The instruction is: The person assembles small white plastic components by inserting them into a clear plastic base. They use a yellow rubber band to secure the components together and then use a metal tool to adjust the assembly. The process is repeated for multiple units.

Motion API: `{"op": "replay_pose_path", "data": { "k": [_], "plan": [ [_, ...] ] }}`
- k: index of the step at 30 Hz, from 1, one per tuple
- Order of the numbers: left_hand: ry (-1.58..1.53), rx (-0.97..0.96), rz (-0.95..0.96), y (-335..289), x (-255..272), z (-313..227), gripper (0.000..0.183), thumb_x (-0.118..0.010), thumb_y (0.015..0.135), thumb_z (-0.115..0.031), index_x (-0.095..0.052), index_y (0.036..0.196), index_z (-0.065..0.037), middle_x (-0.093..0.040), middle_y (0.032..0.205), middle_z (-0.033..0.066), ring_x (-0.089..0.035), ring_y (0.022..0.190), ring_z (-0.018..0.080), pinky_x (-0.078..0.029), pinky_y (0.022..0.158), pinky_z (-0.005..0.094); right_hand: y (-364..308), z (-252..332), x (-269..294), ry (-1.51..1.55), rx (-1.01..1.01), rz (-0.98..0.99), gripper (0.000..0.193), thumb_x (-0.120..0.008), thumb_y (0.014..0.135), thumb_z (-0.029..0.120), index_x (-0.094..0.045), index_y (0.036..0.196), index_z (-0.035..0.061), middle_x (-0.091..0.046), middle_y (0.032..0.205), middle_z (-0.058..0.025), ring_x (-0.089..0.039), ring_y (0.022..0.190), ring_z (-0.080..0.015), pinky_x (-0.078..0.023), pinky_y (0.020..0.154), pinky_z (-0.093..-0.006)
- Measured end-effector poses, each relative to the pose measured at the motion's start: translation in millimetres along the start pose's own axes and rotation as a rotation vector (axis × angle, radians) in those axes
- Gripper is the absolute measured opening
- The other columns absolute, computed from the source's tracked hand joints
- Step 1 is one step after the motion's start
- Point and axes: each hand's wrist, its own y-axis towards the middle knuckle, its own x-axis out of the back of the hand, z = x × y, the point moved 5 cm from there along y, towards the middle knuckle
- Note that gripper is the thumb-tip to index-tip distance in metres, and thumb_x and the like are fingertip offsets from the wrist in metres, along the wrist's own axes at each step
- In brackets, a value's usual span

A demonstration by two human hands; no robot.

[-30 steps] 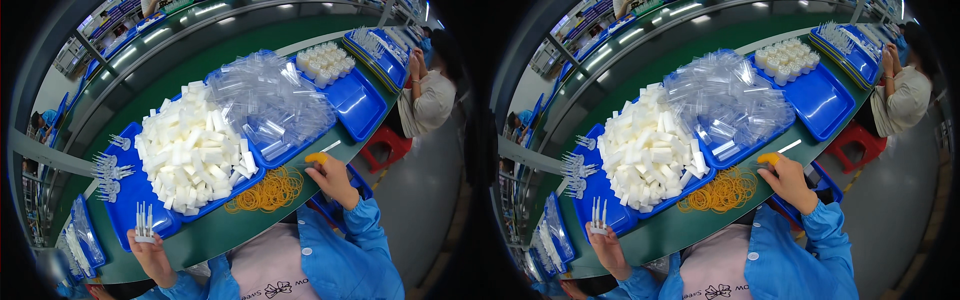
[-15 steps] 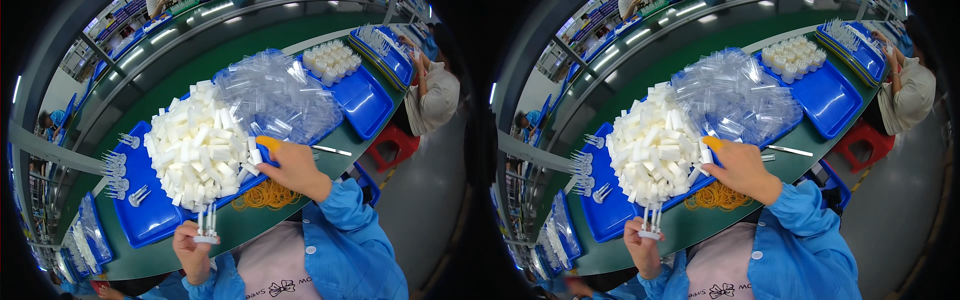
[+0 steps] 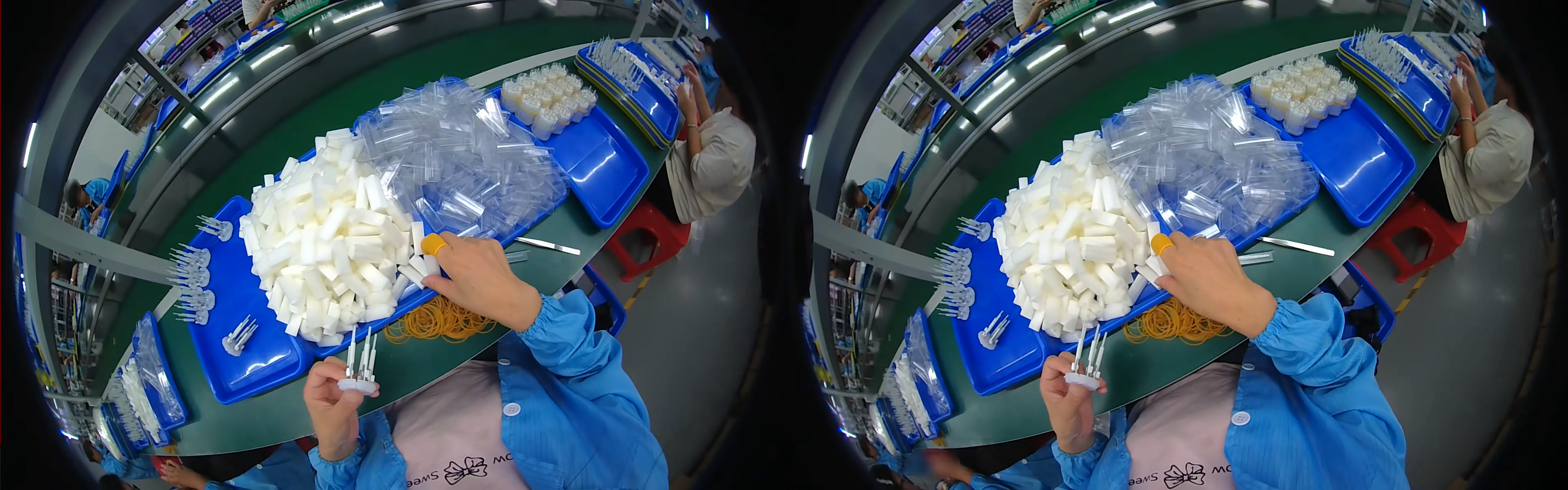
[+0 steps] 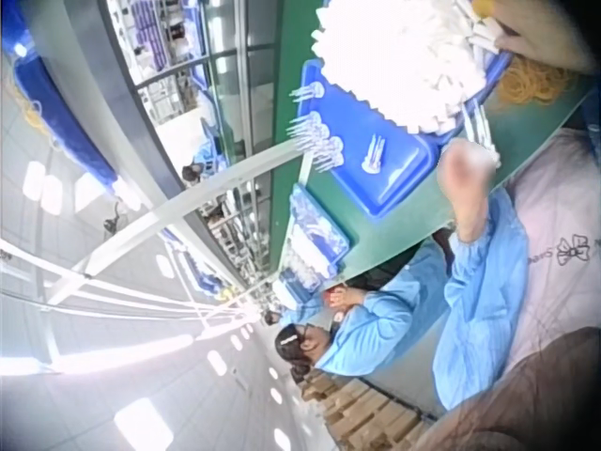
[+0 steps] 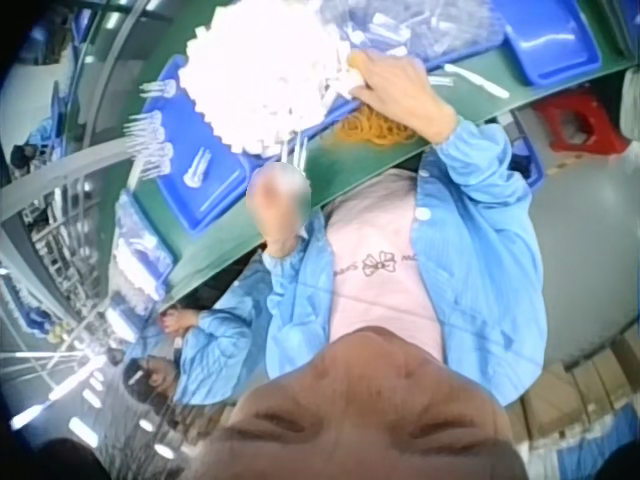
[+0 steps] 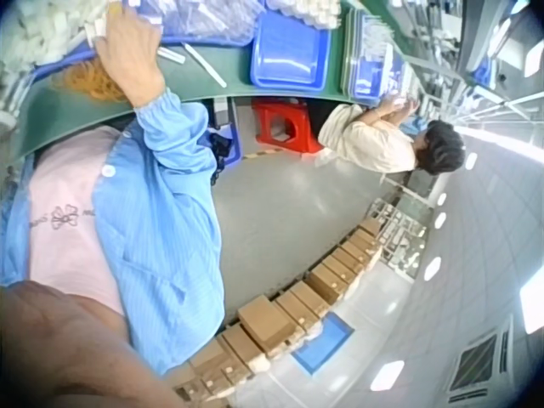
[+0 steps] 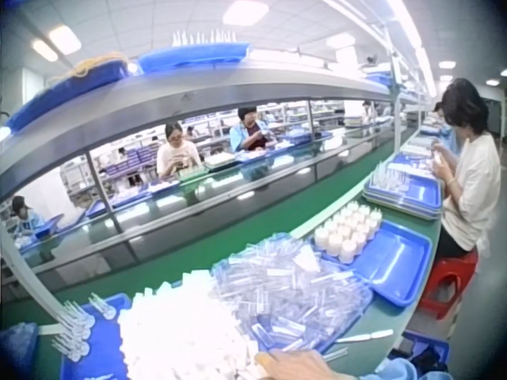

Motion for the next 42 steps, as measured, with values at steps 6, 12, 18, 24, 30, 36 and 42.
{"op": "replay_pose_path", "data": {
  "k": [6,12,18,24,30,36,42],
  "plan": [
    [-0.005,0.005,0.028,1.8,-8.5,1.4,0.023,-0.069,0.075,-0.001,-0.050,0.089,-0.001,-0.051,0.085,0.0082,-0.063,0.071,0.0217,-0.056,0.063,0.0335,-0.2,0.6,-2.3,0.099,0.004,-0.046,0.028,-0.067,0.079,0.024,-0.058,0.089,-0.0015,-0.059,0.079,-0.0141,-0.061,0.069,-0.0304,-0.047,0.060,-0.0401],
    [0.076,-0.017,0.070,-3.4,-1.9,6.8,0.020,-0.072,0.074,-0.005,-0.055,0.084,-0.001,-0.049,0.085,0.0074,-0.062,0.070,0.0198,-0.056,0.063,0.0329,-21.9,-0.2,2.5,1.182,-0.209,-0.140,0.024,-0.062,0.084,0.006,-0.056,0.106,-0.0026,-0.062,0.093,-0.0095,-0.062,0.085,-0.0172,-0.049,0.076,-0.0278],
    [0.118,0.036,0.196,-4.1,-23.8,5.3,0.016,-0.074,0.073,-0.004,-0.062,0.082,0.000,-0.051,0.087,0.0083,-0.061,0.077,0.0180,-0.054,0.073,0.0322,-37.4,9.5,-16.6,1.688,-0.366,-0.034,0.016,-0.057,0.089,0.007,-0.054,0.104,0.0017,-0.063,0.097,-0.0095,-0.060,0.090,-0.0154,-0.047,0.085,-0.0296],
    [0.088,0.070,0.330,-3.6,-28.6,8.8,0.020,-0.067,0.076,0.011,-0.063,0.094,0.004,-0.050,0.099,0.0097,-0.057,0.087,0.0154,-0.051,0.080,0.0291,-36.7,21.1,-26.2,1.729,-0.376,0.068,0.018,-0.057,0.090,0.008,-0.054,0.106,0.0010,-0.063,0.096,-0.0084,-0.060,0.090,-0.0135,-0.047,0.083,-0.0279],
    [0.383,-0.114,0.342,-0.9,-22.8,1.3,0.026,-0.075,0.070,0.004,-0.065,0.094,0.002,-0.057,0.091,0.0082,-0.059,0.084,0.0159,-0.050,0.074,0.0275,-35.9,27.3,-22.0,1.618,-0.293,0.223,0.019,-0.059,0.090,0.011,-0.060,0.106,-0.0010,-0.061,0.097,-0.0057,-0.058,0.088,-0.0102,-0.047,0.078,-0.0229],
    [0.647,-0.277,0.293,-2.5,-24.3,-7.1,0.034,-0.081,0.064,-0.003,-0.067,0.095,0.000,-0.061,0.086,0.0078,-0.061,0.078,0.0167,-0.049,0.068,0.0266,-40.6,24.8,-18.4,1.418,-0.186,0.116,0.015,-0.066,0.086,0.010,-0.065,0.098,0.0008,-0.059,0.093,-0.0021,-0.055,0.086,-0.0111,-0.043,0.076,-0.0237],
    [0.450,-0.168,0.070,-7.4,-23.4,0.6,0.033,-0.079,0.065,0.002,-0.066,0.095,0.001,-0.059,0.088,0.0086,-0.060,0.079,0.0146,-0.051,0.069,0.0262,-46.6,48.9,-21.5,1.240,0.075,0.080,0.017,-0.071,0.080,0.010,-0.068,0.097,0.0063,-0.058,0.093,-0.0042,-0.055,0.090,-0.0186,-0.042,0.081,-0.0302]
  ]
}}
